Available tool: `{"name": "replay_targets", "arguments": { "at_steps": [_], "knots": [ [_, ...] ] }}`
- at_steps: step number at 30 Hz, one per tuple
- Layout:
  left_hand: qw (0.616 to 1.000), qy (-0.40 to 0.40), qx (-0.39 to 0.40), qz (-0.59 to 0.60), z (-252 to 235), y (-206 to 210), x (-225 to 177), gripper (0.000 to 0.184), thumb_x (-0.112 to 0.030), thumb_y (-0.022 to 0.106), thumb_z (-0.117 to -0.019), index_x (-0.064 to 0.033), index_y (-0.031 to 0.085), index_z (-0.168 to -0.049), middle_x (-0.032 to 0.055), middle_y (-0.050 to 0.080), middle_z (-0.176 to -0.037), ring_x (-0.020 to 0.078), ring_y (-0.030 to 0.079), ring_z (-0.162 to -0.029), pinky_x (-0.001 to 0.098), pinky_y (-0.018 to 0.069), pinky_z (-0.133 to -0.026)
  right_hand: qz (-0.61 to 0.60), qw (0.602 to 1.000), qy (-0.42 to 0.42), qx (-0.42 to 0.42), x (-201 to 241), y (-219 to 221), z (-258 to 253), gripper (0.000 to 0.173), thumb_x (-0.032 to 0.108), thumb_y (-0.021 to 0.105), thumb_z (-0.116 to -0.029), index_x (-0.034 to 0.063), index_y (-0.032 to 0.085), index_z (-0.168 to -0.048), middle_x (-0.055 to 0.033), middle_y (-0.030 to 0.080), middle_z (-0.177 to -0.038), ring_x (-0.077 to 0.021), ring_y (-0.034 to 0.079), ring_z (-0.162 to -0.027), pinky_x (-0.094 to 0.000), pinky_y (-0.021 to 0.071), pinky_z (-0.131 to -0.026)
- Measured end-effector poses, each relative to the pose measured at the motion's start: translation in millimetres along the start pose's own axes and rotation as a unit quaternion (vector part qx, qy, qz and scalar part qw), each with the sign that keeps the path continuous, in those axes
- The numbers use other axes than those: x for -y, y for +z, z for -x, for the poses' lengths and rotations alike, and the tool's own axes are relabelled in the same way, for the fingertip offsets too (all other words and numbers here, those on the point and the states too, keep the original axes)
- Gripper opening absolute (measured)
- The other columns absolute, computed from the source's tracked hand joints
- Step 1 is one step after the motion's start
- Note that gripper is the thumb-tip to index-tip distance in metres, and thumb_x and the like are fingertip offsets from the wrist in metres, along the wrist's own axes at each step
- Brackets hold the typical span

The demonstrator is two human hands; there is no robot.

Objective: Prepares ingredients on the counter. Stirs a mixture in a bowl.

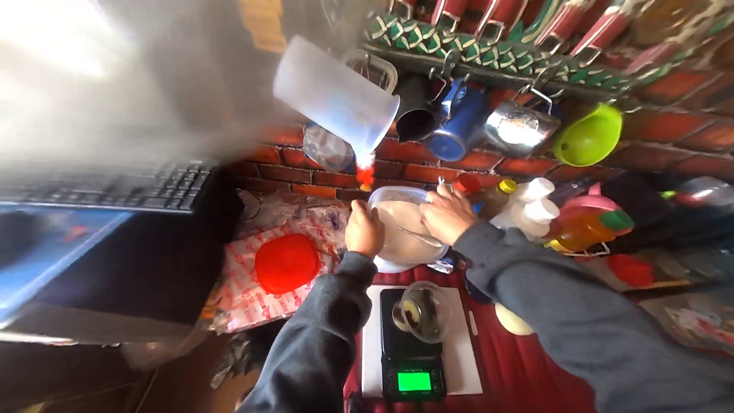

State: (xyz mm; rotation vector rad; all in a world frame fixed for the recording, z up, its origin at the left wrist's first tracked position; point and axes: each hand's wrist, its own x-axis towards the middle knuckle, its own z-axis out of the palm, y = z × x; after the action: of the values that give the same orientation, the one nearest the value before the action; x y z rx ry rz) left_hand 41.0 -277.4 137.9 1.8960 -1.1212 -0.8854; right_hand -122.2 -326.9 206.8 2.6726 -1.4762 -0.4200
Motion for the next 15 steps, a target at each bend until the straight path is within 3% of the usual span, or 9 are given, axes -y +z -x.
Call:
{"name": "replay_targets", "arguments": {
  "at_steps": [3, 5, 7, 9, 11, 15],
  "knots": [
    [1.000, -0.004, 0.006, -0.002, 2.5, 0.7, 2.0, 0.039, -0.024, 0.050, -0.1072, -0.0004, 0.048, -0.138, 0.0258, 0.066, -0.121, 0.0428, 0.066, -0.112, 0.0631, 0.0510, -0.093, 0.028, 0.992, 0.009, 0.126, 12.2, -7.8, -5.6, 0.038, 0.034, 0.067, -0.0990, -0.0009, 0.072, -0.113, -0.0218, 0.065, -0.125, -0.0421, 0.051, -0.130, -0.0592, 0.0414, -0.103],
    [1.000, -0.002, 0.003, 0.003, 2.7, 1.0, 2.7, 0.038, -0.023, 0.050, -0.1073, -0.0016, 0.048, -0.138, 0.0248, 0.066, -0.120, 0.0419, 0.066, -0.111, 0.0629, 0.0512, -0.092, 0.026, 0.984, 0.014, 0.174, 15.8, -8.7, -7.7, 0.027, 0.023, 0.069, -0.0965, -0.0010, 0.073, -0.109, -0.0217, 0.065, -0.127, -0.0429, 0.050, -0.132, -0.0620, 0.0409, -0.103],
    [1.000, 0.000, 0.000, 0.009, 2.7, 1.5, 3.5, 0.037, -0.024, 0.050, -0.1071, -0.0027, 0.048, -0.138, 0.0244, 0.066, -0.119, 0.0414, 0.067, -0.109, 0.0631, 0.0515, -0.091, 0.019, 0.981, 0.022, 0.192, 15.2, -9.8, -8.1, 0.028, 0.025, 0.062, -0.1012, -0.0009, 0.073, -0.106, -0.0225, 0.066, -0.124, -0.0440, 0.051, -0.132, -0.0640, 0.0425, -0.101],
    [1.000, 0.001, -0.001, 0.011, 3.4, 2.2, 4.2, 0.037, -0.023, 0.050, -0.1070, -0.0027, 0.048, -0.137, 0.0243, 0.067, -0.117, 0.0415, 0.067, -0.107, 0.0635, 0.0516, -0.090, 0.014, 0.985, 0.024, 0.170, 10.7, -11.7, -3.3, 0.040, 0.035, 0.054, -0.1052, -0.0001, 0.074, -0.100, -0.0224, 0.068, -0.117, -0.0433, 0.055, -0.127, -0.0619, 0.0455, -0.096],
    [1.000, -0.003, 0.001, 0.012, 3.1, 2.3, 3.9, 0.037, -0.023, 0.050, -0.1070, -0.0024, 0.048, -0.138, 0.0243, 0.067, -0.117, 0.0419, 0.067, -0.108, 0.0640, 0.0515, -0.090, 0.003, 0.987, 0.020, 0.161, 7.5, -17.5, 3.6, 0.042, 0.039, 0.060, -0.1018, 0.0001, 0.074, -0.093, -0.0228, 0.069, -0.108, -0.0433, 0.059, -0.118, -0.0628, 0.0459, -0.092],
    [1.000, -0.014, 0.007, 0.009, 0.5, 2.5, 3.4, 0.037, -0.024, 0.050, -0.1069, -0.0036, 0.048, -0.138, 0.0239, 0.066, -0.118, 0.0418, 0.067, -0.108, 0.0637, 0.0519, -0.089, 0.012, 0.974, 0.010, 0.228, 2.9, -17.9, 6.5, 0.034, 0.036, 0.068, -0.0968, 0.0031, 0.074, -0.090, -0.0200, 0.071, -0.099, -0.0395, 0.067, -0.102, -0.0629, 0.0500, -0.086]
  ]
}}
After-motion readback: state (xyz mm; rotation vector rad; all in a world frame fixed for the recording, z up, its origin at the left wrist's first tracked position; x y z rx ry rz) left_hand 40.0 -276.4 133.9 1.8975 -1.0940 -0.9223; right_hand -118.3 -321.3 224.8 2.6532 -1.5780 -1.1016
